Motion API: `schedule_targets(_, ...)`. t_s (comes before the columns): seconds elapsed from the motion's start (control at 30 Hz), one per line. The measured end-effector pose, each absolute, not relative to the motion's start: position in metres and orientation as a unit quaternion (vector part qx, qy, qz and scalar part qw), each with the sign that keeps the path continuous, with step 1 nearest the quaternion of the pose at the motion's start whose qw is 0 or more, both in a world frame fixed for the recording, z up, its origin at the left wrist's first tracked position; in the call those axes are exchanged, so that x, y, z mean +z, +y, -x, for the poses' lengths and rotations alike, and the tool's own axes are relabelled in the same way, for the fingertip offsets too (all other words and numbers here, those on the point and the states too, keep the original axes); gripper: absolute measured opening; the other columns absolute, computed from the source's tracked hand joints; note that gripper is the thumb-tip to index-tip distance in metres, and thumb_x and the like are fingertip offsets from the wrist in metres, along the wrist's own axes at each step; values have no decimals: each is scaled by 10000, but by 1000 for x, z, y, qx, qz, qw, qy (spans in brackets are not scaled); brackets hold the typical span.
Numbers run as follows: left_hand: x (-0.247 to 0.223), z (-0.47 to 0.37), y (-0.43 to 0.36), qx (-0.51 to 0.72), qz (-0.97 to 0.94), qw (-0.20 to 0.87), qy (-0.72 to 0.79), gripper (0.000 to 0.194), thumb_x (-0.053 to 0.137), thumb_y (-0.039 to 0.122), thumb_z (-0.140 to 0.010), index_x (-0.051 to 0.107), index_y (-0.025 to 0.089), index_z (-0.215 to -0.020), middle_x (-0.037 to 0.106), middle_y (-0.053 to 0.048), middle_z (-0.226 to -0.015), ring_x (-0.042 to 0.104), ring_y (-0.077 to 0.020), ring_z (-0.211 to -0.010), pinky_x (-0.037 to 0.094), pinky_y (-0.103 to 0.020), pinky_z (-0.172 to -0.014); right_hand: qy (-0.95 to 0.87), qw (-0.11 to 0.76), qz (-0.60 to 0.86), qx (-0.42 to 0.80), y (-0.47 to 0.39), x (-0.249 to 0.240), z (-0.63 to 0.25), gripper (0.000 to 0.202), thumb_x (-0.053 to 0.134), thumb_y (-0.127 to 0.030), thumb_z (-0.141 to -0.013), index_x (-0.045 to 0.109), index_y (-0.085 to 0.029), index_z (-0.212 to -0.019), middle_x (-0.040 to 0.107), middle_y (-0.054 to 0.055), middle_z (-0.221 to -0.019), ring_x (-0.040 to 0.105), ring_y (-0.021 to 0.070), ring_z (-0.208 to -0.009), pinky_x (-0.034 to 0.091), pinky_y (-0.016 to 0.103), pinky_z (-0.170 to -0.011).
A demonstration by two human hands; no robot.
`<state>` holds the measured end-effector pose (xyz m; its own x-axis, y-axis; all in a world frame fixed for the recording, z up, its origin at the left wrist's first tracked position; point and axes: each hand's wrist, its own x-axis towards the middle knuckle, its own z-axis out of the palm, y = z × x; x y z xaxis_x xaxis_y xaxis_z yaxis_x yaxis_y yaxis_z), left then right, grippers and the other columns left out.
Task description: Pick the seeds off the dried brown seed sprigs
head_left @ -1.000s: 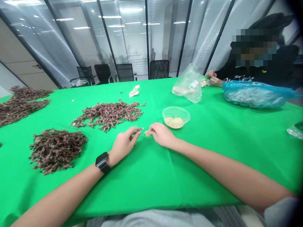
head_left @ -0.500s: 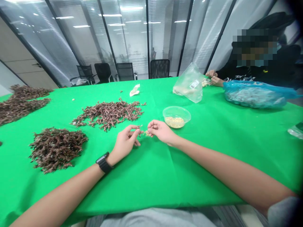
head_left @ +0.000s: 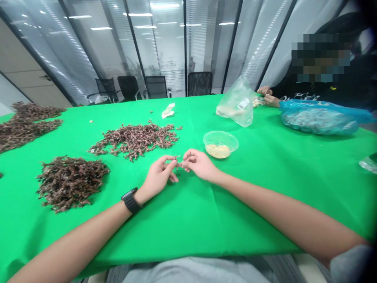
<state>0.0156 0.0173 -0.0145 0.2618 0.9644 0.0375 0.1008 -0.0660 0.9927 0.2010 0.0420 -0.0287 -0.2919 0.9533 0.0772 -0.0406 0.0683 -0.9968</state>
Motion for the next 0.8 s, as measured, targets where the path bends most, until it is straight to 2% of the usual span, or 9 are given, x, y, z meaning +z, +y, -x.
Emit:
schedule_targets(0.43, -8, -14, 14, 429, -578, 560, 410, 436, 700, 515, -836, 548, 164, -1045, 751, -50, -871, 668, -120, -502, 509, -221, -503, -568, 464, 403, 548, 41, -28, -203, 326, 791, -359, -713, 534, -203, -838, 676, -25, -621, 625, 131, -555, 519, 266, -570)
schedule_targets(0.6, -6, -14, 14, 442, -562, 570, 404, 417, 705, 500, -839, 544, 167, -1030, 750, -62, -941, 660, -107, -510, 507, -224, -519, -592, 410, 406, 563, 38, -26, -202, 359, 732, -502, -781, 621, -161, -753, 677, 20, -623, 612, 119, -522, 520, 254, -530)
schedule_targets(0.7, -9, -15, 14, 446, -571, 557, 407, 411, 704, 495, -843, 548, 165, -1031, 738, -41, -866, 673, -123, -533, 517, -232, -532, -593, 396, 409, 570, 36, -26, -199, 412, 687, -554, -817, 608, -164, -711, 658, 15, -604, 598, 109, -503, 508, 236, -495)
schedule_targets(0.8, -12, -17, 15, 448, -578, 545, 410, 404, 703, 493, -845, 558, 163, -1028, 719, -23, -792, 684, -137, -564, 520, -230, -537, -586, 401, 421, 565, 34, -27, -197, 385, 696, -518, -830, 595, -164, -716, 657, 14, -614, 593, 104, -510, 503, 228, -486)
